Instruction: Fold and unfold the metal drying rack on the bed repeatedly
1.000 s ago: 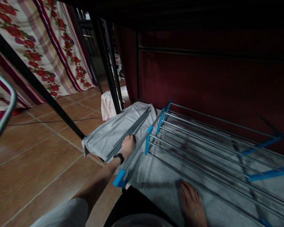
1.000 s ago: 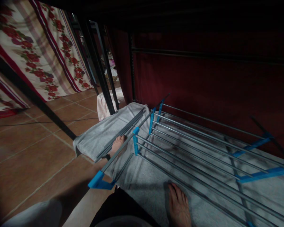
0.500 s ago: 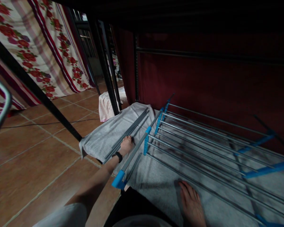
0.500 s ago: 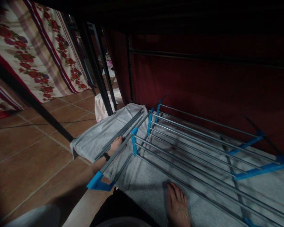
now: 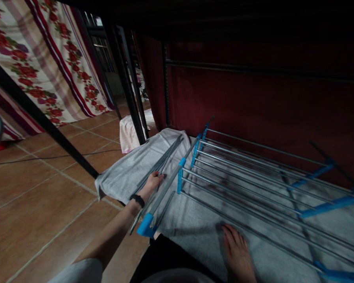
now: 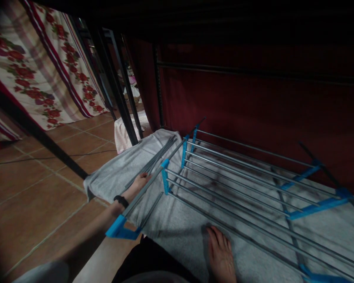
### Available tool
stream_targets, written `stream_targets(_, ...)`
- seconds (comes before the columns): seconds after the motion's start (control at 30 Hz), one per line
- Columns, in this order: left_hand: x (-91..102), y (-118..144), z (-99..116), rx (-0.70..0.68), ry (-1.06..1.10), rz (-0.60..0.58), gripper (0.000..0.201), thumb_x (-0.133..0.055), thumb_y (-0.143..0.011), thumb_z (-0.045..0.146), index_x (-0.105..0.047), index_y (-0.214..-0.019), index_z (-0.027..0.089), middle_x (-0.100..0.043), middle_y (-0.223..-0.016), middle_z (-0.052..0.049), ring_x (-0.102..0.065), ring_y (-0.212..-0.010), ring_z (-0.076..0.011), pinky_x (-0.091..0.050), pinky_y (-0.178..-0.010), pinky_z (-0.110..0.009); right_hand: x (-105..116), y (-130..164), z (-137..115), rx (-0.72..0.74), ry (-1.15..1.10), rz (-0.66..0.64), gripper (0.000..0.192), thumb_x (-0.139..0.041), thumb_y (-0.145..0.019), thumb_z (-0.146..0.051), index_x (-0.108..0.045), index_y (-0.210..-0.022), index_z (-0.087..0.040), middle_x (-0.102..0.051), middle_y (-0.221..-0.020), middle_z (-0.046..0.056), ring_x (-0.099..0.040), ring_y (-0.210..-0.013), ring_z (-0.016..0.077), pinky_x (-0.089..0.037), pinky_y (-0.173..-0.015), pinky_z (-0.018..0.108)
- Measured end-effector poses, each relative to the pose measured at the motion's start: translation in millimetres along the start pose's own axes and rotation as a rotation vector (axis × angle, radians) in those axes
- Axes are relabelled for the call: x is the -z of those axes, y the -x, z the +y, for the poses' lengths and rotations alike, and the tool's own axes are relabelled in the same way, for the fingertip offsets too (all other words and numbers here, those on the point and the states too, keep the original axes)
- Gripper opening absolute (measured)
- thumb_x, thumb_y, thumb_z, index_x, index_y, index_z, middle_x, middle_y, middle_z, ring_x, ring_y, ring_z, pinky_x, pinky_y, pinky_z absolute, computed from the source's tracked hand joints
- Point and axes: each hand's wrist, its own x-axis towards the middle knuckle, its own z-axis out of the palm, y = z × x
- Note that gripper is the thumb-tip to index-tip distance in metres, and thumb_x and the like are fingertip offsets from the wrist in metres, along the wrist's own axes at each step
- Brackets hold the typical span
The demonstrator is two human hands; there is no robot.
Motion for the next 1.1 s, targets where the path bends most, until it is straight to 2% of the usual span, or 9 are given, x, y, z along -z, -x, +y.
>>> stream_targets(0.17, 2.7, -1, 7, -0.037, 0.012, 0.012, 0.034, -0.065, -0.077, 0.048, -0.045, -0.071, 0.020, -0.037, -0.049, 0.007, -0.030, -0.042, -0.0071, -0.023, -0.042, -0.023, 4, -2, -3, -0.004, -0.006, -0.004, 0.038, -0.035, -0.101, -0.034, -0.050, -0.135, -0.026, -0.059, -0.132, 0.006, -0.056, -0.118, 0.0232, -0.041, -0.101, 0.041)
stream_targets(0.27, 2.5, 0, 17, -0.131, 0.015, -0.020, 0.032, -0.062, -0.078, 0.049, -0.050, -0.075, 0.019, -0.041, -0.053, 0.006, -0.036, -0.047, -0.0085, -0.028, -0.045, -0.022, 6, -3, -5, -0.015, -0.007, 0.007, 0.039, -0.036, -0.100, -0.033, -0.051, -0.135, -0.027, -0.059, -0.132, 0.006, -0.056, -0.118, 0.0231, -0.042, -0.100, 0.041)
stream_targets(0.37, 1.9, 5, 29, -0.291, 0.007, -0.032, 0.032, -0.061, -0.078, 0.049, -0.055, -0.079, 0.018, -0.050, -0.063, 0.003, -0.046, -0.059, -0.0114, -0.037, -0.054, -0.023, 8, -4, -6, -0.027, -0.006, 0.004, 0.039, -0.035, -0.099, -0.033, -0.052, -0.134, -0.028, -0.059, -0.130, 0.005, -0.057, -0.116, 0.0229, -0.043, -0.099, 0.040)
stream_targets(0.57, 7.9, 19, 60, -0.536, -0.204, -0.072, 0.031, -0.058, -0.083, 0.049, -0.059, -0.079, 0.018, -0.054, -0.071, 0.001, -0.050, -0.068, -0.0140, -0.040, -0.062, -0.024, 10, -4, -8, -0.033, -0.008, -0.011, 0.040, -0.033, -0.100, -0.033, -0.052, -0.135, -0.027, -0.059, -0.131, 0.006, -0.056, -0.116, 0.0226, -0.042, -0.100, 0.040)
stream_targets(0.77, 18.0, 33, 89, -0.618, -0.335, -0.010, 0.031, -0.055, -0.086, 0.049, -0.063, -0.085, 0.018, -0.059, -0.073, 0.001, -0.053, -0.070, -0.0152, -0.040, -0.065, -0.024, 11, -6, -8, -0.033, -0.005, -0.007, 0.039, -0.035, -0.100, -0.033, -0.052, -0.134, -0.028, -0.059, -0.131, 0.005, -0.057, -0.116, 0.0219, -0.043, -0.099, 0.039)
stream_targets(1.1, 19.3, 67, 128, -0.837, -0.612, -0.107, 0.027, -0.049, -0.092, 0.041, -0.067, -0.091, 0.020, -0.063, -0.073, -0.001, -0.057, -0.067, -0.0147, -0.038, -0.062, -0.024, 13, -6, -12, -0.044, -0.016, -0.004, 0.039, -0.037, -0.099, -0.027, -0.052, -0.134, -0.027, -0.059, -0.131, 0.005, -0.056, -0.117, 0.0224, -0.044, -0.100, 0.042)
